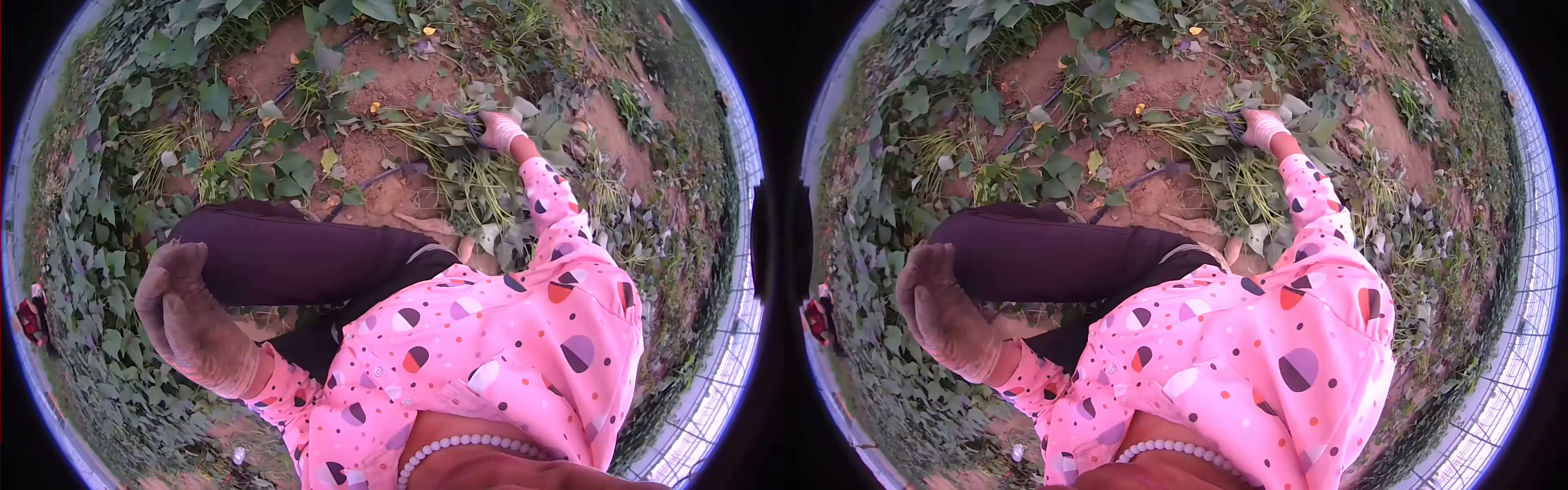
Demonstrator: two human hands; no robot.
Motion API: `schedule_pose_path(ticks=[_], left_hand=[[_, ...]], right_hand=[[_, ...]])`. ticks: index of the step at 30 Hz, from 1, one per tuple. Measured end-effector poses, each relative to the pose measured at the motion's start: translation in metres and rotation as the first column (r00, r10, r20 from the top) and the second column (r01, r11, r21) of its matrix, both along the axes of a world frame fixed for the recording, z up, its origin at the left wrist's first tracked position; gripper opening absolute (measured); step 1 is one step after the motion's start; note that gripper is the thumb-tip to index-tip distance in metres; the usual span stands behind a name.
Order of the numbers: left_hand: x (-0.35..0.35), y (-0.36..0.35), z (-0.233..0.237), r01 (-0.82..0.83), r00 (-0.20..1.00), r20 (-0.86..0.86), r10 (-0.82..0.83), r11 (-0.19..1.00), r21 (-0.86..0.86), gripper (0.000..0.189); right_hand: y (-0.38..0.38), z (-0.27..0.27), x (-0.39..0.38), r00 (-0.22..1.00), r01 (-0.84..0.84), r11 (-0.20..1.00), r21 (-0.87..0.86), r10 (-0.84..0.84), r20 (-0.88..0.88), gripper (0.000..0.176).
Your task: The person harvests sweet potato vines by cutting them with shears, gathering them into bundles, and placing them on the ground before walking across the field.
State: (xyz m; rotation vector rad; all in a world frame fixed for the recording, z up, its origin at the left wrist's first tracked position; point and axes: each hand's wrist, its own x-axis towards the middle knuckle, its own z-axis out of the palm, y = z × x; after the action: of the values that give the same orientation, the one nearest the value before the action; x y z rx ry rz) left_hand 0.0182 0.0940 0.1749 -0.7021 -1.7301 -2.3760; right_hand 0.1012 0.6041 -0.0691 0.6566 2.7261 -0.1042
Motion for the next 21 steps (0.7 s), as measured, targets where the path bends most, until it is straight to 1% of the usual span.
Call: schedule_pose_path(ticks=[1,2,3,4,5,6,7,8,9,11,12,13,14,15,16,17,19,20,21], left_hand=[[0.002,-0.008,0.001,-0.015,1.000,-0.003,0.015,1.000,0.001,0.034],[0.004,-0.015,0.001,-0.110,0.993,0.049,0.109,0.994,0.012,0.031],[0.007,-0.022,0.002,-0.207,0.974,0.100,0.205,0.978,0.018,0.029],[0.011,-0.034,0.000,-0.227,0.960,0.173,0.222,0.974,0.011,0.029],[0.012,-0.051,-0.007,-0.245,0.956,0.164,0.241,0.970,0.000,0.029],[0.013,-0.069,-0.018,-0.237,0.957,0.164,0.239,0.971,-0.028,0.031],[0.016,-0.080,-0.024,-0.231,0.957,0.165,0.237,0.972,-0.051,0.033],[0.018,-0.079,-0.026,-0.368,0.908,0.183,0.378,0.926,-0.085,0.030],[0.019,-0.086,-0.033,-0.376,0.905,0.182,0.384,0.923,-0.079,0.030],[0.014,-0.105,-0.056,-0.427,0.858,0.274,0.436,0.899,-0.092,0.032],[0.010,-0.111,-0.070,-0.454,0.819,0.350,0.454,0.887,-0.090,0.033],[0.005,-0.113,-0.085,-0.445,0.797,0.431,0.423,0.894,-0.054,0.034],[-0.003,-0.118,-0.109,-0.464,0.750,0.538,0.385,0.886,0.014,0.033],[-0.014,-0.121,-0.139,-0.460,0.750,0.532,0.393,0.888,-0.008,0.032],[-0.026,-0.125,-0.176,-0.477,0.716,0.571,0.402,0.879,-0.021,0.031],[-0.031,-0.121,-0.198,-0.438,0.649,0.684,0.334,0.899,-0.024,0.031],[-0.039,-0.113,-0.255,-0.396,0.484,0.859,0.164,0.917,0.048,0.029],[-0.033,-0.099,-0.269,-0.384,0.435,0.877,0.203,0.923,-0.023,0.027],[-0.023,-0.081,-0.268,-0.348,0.395,0.887,0.240,0.933,-0.097,0.028]], right_hand=[[-0.008,-0.030,-0.001,0.993,0.071,0.996,-0.054,-0.065,0.100,0.041],[-0.013,-0.062,0.003,0.993,0.084,0.992,-0.092,-0.075,0.093,0.044],[-0.019,-0.079,0.003,0.993,0.091,0.987,-0.130,-0.081,0.085,0.046],[-0.016,-0.092,0.002,0.994,0.088,0.989,-0.122,-0.079,0.072,0.047],[-0.016,-0.099,0.002,0.995,0.088,0.989,-0.121,-0.081,0.059,0.048],[-0.010,-0.100,0.002,0.995,0.091,0.988,-0.127,-0.087,0.038,0.049],[-0.012,-0.079,0.000,0.993,0.110,0.985,-0.134,-0.103,0.058,0.048],[-0.005,-0.075,-0.001,0.994,0.104,0.988,-0.117,-0.101,0.029,0.048],[0.003,-0.070,0.001,0.994,0.106,0.990,-0.095,-0.106,0.004,0.047],[0.009,-0.064,0.006,0.994,0.104,0.992,-0.064,-0.106,-0.024,0.047],[0.008,-0.056,0.002,0.993,0.104,0.994,-0.039,-0.106,-0.060,0.047],[0.002,-0.050,0.000,0.986,0.162,0.985,-0.066,-0.159,0.039,0.051],[-0.002,-0.053,0.001,0.989,0.139,0.987,-0.080,-0.135,0.062,0.053],[-0.004,-0.063,0.001,0.991,0.116,0.989,-0.095,-0.109,0.082,0.054],[-0.008,-0.064,0.003,0.992,0.122,0.984,-0.129,-0.118,0.039,0.056],[-0.012,-0.062,0.005,0.992,0.124,0.978,-0.165,-0.126,-0.004,0.058],[-0.012,-0.050,0.009,0.989,0.122,0.976,-0.182,-0.134,-0.056,0.062],[-0.009,-0.041,0.010,0.991,0.097,0.982,-0.164,-0.110,-0.070,0.060],[-0.006,-0.030,0.013,0.993,0.076,0.987,-0.142,-0.088,-0.079,0.058]])
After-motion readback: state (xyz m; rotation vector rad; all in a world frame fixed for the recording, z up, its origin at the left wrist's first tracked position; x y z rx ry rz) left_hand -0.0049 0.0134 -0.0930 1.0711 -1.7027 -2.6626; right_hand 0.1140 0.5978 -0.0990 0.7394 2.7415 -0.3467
